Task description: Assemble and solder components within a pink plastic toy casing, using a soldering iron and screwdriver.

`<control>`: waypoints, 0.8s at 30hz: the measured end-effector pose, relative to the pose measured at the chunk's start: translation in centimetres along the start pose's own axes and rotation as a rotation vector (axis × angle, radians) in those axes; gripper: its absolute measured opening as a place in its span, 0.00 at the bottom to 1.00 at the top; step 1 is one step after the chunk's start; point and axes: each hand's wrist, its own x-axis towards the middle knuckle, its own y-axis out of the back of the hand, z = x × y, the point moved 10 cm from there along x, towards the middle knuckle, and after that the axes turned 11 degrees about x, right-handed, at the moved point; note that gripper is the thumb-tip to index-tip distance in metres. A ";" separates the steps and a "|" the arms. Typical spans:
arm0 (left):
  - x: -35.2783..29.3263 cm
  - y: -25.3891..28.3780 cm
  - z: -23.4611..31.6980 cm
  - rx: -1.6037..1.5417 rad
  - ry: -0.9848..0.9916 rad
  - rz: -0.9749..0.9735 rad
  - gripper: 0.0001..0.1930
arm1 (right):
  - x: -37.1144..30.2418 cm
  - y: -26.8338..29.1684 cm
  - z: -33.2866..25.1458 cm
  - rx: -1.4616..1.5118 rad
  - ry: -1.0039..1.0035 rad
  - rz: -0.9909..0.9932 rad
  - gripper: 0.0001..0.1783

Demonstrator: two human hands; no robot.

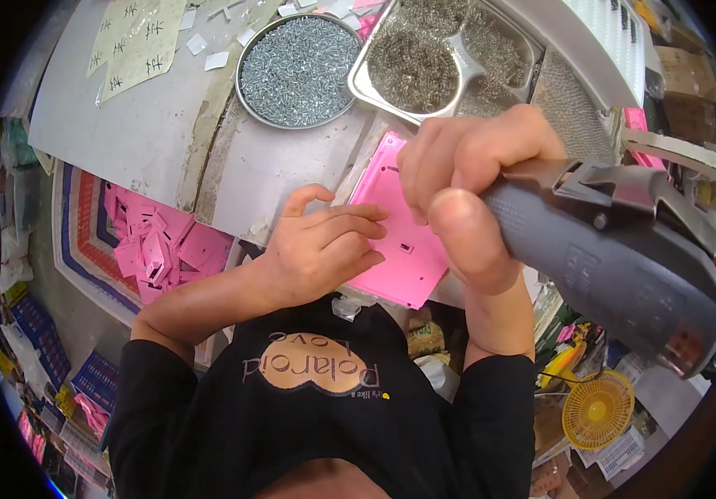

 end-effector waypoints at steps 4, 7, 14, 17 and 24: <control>0.2 0.1 0.0 -0.021 0.001 -0.013 0.13 | -0.3 0.0 0.1 0.034 -0.048 0.065 0.16; 0.2 0.1 -0.1 -0.024 0.013 -0.008 0.12 | -0.6 0.2 1.4 -0.057 -0.048 0.054 0.13; 0.1 0.2 -0.3 -0.028 0.020 0.003 0.12 | -0.9 0.1 3.4 -0.079 -0.101 0.023 0.15; -0.1 0.2 -0.2 -0.029 0.023 0.004 0.12 | 0.2 -0.4 3.2 -0.014 -0.132 -0.138 0.13; 0.0 0.1 -0.2 -0.029 0.039 -0.011 0.12 | 1.5 2.1 2.8 0.000 -0.020 -0.070 0.08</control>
